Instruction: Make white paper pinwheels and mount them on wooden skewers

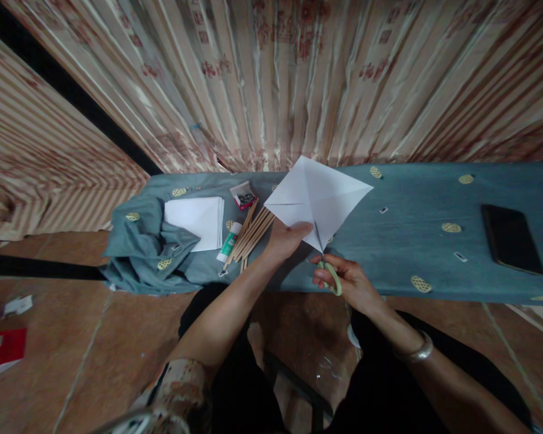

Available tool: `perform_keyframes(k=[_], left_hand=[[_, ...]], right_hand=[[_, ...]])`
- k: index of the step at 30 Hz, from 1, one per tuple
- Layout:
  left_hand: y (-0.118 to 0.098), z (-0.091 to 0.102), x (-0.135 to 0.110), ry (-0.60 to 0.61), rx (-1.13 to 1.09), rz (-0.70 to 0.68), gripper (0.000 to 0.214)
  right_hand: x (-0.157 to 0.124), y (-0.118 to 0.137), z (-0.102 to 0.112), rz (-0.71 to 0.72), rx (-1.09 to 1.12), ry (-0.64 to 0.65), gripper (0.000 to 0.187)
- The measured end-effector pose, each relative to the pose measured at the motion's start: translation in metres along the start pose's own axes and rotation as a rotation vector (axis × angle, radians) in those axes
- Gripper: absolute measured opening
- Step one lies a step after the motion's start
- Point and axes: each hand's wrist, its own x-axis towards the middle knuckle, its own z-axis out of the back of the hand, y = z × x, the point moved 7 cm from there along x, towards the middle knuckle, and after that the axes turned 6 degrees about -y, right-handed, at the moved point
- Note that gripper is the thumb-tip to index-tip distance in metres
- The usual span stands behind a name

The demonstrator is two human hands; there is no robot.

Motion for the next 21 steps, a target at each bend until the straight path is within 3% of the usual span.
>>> perform_keyframes(k=[21], left_hand=[[0.0045, -0.0035, -0.0039, 0.014, 0.037, 0.048, 0.028]], right_hand=[[0.0019, -0.0025, 0.0039, 0.006, 0.033, -0.05, 0.055]])
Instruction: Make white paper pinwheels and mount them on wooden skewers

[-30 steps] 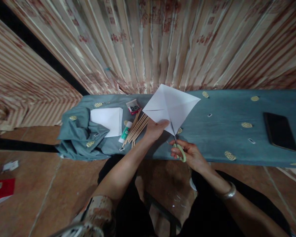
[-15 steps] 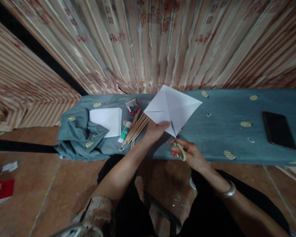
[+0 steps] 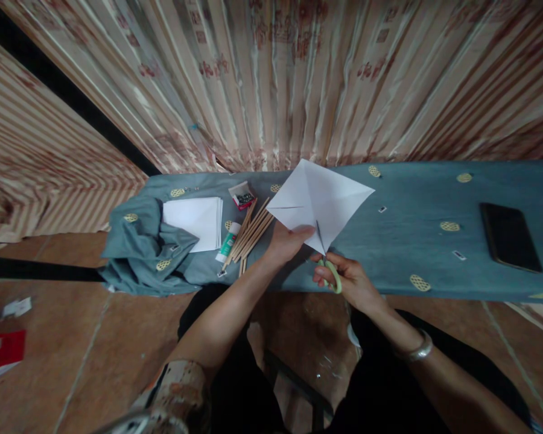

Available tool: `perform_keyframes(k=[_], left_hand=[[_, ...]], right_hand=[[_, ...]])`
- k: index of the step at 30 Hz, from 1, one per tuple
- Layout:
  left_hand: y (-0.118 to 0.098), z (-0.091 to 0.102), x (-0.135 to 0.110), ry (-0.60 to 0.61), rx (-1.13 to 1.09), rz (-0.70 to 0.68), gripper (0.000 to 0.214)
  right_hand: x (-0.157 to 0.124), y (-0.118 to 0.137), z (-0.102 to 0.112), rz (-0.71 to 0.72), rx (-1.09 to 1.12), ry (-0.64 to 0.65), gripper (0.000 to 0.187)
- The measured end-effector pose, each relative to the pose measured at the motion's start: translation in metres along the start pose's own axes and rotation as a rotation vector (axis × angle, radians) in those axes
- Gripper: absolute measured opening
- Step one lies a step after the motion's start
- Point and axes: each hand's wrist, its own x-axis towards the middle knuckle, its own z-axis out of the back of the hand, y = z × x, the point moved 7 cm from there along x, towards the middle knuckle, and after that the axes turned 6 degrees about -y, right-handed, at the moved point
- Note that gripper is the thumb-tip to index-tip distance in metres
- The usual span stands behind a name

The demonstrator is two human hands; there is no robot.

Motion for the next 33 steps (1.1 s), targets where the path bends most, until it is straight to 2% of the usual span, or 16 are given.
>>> perform_keyframes(k=[10, 16, 21, 33], left_hand=[[0.003, -0.002, 0.001, 0.011, 0.015, -0.007, 0.026], [0.002, -0.006, -0.001, 0.043, 0.007, 0.008, 0.02], [-0.001, -0.004, -0.001, 0.015, 0.007, 0.004, 0.023], [0.005, -0.01, -0.006, 0.055, 0.074, 0.041, 0.016]], right_hand=[[0.002, 0.001, 0.0, -0.043, 0.042, -0.016, 0.056], [0.004, 0.005, 0.001, -0.024, 0.045, -0.02, 0.056], [0.004, 0.004, 0.0, -0.036, 0.05, -0.018, 0.055], [0.004, 0.002, 0.005, -0.004, 0.043, -0.042, 0.055]])
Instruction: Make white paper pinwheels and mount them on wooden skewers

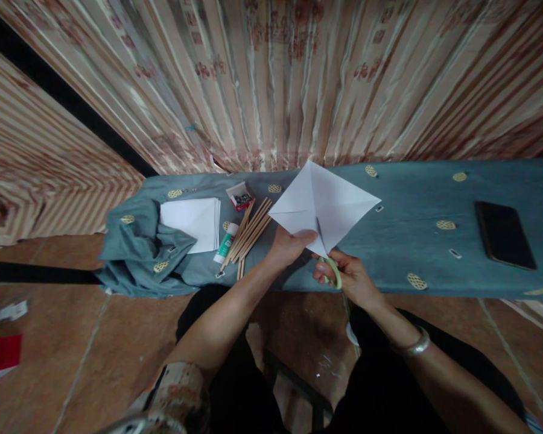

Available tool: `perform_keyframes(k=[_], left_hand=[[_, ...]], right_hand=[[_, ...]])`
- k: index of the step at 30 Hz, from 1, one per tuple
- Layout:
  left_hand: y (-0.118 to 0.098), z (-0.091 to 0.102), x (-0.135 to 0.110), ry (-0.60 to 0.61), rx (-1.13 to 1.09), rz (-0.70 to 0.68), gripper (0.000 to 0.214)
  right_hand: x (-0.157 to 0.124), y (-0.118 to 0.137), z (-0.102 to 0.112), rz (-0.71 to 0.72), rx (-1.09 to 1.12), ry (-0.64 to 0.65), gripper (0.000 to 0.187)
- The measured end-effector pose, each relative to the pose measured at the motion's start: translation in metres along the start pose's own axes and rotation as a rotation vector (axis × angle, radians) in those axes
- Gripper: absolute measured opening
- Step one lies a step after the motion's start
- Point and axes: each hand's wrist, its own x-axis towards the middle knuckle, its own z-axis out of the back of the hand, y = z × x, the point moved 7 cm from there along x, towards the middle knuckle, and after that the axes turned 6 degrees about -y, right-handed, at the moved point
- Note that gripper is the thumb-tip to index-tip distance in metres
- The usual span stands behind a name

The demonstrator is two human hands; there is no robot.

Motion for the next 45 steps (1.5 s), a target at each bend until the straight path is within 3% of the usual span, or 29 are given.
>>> perform_keyframes(k=[45], left_hand=[[0.0025, 0.0018, -0.0013, 0.003, -0.043, -0.005, 0.024]], right_hand=[[-0.0017, 0.0059, -0.0035, -0.014, 0.027, -0.03, 0.05]])
